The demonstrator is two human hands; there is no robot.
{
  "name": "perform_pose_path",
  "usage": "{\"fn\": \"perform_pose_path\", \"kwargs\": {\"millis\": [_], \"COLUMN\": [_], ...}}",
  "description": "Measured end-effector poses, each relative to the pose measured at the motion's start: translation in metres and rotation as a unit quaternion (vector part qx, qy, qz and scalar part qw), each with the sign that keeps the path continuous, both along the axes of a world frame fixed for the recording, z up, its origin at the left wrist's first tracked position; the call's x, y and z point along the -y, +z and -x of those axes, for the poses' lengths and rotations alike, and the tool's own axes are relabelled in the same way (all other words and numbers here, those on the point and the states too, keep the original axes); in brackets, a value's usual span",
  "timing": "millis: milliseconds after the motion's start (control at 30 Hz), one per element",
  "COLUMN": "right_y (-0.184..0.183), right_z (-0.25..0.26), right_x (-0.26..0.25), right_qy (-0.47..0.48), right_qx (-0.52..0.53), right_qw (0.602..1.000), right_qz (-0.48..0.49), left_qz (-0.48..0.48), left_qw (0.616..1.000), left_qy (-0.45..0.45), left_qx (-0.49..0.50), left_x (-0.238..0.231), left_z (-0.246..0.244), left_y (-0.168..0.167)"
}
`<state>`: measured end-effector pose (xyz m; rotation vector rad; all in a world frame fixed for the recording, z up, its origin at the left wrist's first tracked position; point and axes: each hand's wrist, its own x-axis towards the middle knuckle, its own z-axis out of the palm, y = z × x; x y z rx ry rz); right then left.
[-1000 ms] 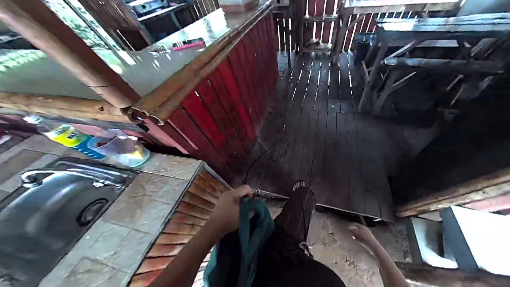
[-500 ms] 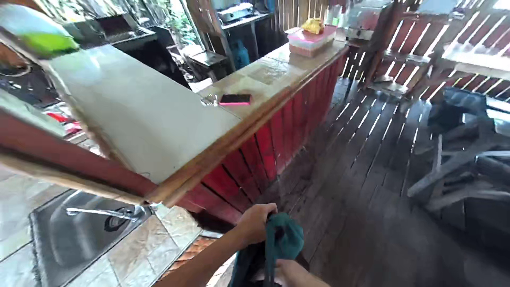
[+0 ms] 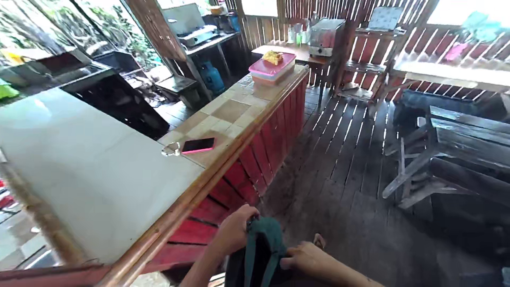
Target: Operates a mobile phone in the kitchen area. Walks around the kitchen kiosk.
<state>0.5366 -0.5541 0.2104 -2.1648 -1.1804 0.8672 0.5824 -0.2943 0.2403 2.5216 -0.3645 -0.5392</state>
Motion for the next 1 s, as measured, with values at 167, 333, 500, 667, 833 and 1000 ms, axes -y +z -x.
{"fn": "perform_pose_path", "kwargs": {"millis": [167, 333, 500, 667, 833, 1000], "right_y": [-0.009, -0.012, -0.006, -0.017, -0.03, -0.037], "right_z": [-0.062, -0.126, -0.179, -0.241, -0.314, -0.395], "right_x": [0.057, 0.08, 0.07, 0.051, 0.028, 0.003], "right_qy": [-0.012, 0.05, 0.111, 0.102, 0.027, -0.113], "right_qx": [-0.023, 0.01, 0.022, 0.026, -0.035, 0.027], "right_qw": [0.997, 0.988, 0.98, 0.976, 0.974, 0.98], "right_qz": [-0.073, -0.148, -0.164, -0.193, -0.222, -0.162], "left_qz": [0.084, 0.097, 0.218, 0.333, 0.229, -0.201], "left_qw": [0.993, 0.99, 0.967, 0.926, 0.952, 0.94], "left_qy": [-0.042, 0.013, 0.12, 0.151, 0.198, 0.275], "left_qx": [-0.069, -0.101, -0.06, -0.093, -0.033, -0.008], "left_x": [0.028, 0.042, 0.032, 0.005, -0.071, -0.174], "left_z": [-0.036, -0.048, -0.056, -0.094, -0.181, -0.304], "left_y": [0.022, 0.045, 0.039, 0.032, 0.026, -0.025]}}
